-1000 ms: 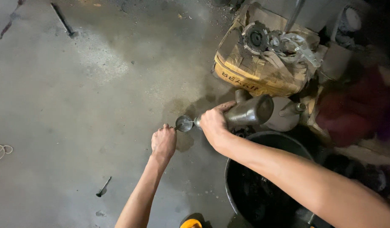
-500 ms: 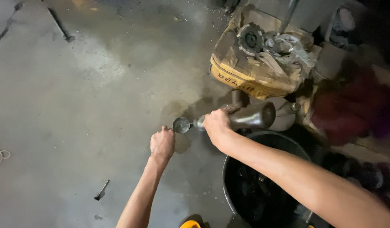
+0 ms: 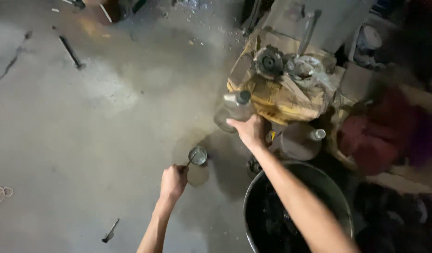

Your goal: Cleaning a motorcycle piston and other engine components using a rag and solvent

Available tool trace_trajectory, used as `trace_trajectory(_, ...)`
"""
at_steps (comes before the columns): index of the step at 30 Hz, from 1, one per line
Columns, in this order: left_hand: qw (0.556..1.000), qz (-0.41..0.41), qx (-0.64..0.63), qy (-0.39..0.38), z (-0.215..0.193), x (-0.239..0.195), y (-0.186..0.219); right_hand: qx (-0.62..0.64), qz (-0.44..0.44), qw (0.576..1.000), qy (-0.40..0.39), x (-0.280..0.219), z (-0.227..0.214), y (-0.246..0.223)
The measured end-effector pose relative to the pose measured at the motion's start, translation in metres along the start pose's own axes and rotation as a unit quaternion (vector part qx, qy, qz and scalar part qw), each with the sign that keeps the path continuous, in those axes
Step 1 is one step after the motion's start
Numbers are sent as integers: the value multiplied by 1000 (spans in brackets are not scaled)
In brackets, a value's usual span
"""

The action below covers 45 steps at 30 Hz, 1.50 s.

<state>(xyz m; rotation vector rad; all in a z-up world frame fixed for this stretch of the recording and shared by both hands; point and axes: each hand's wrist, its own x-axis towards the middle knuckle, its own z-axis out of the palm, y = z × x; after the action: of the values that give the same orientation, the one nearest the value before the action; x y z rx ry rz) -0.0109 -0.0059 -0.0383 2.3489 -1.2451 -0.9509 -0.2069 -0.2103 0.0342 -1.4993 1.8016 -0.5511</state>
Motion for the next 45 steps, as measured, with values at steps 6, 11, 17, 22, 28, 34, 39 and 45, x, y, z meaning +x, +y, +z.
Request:
trace_trajectory(6,950,-172,-255,56,6,-9,0,34,-15,999,10,16,27,65)
trace_trajectory(11,831,-162,-532,3,3,-23,22,-8,-79,996,-32,27,38,100)
trace_trajectory(17,776,-142,-614,-33,27,-20,28,48,-92,992,-76,-54,23,83)
trace_trajectory(22,770,-118,-623,-70,36,-16,39,78,-147,934,-317,-116,30,82)
trace_trajectory(28,956,-47,-275,90,40,-9,7,115,-16,955,-274,-91,37,92)
trace_trajectory(34,987,105,-27,122,40,30,-8,-179,-159,931,-277,-68,43,37)
trace_trajectory(39,989,114,-36,84,54,49,-3,-48,-120,954,-271,-66,49,5)
trace_trajectory(45,962,7,-267,62,3,-15,43,273,-21,923,-271,-90,54,14)
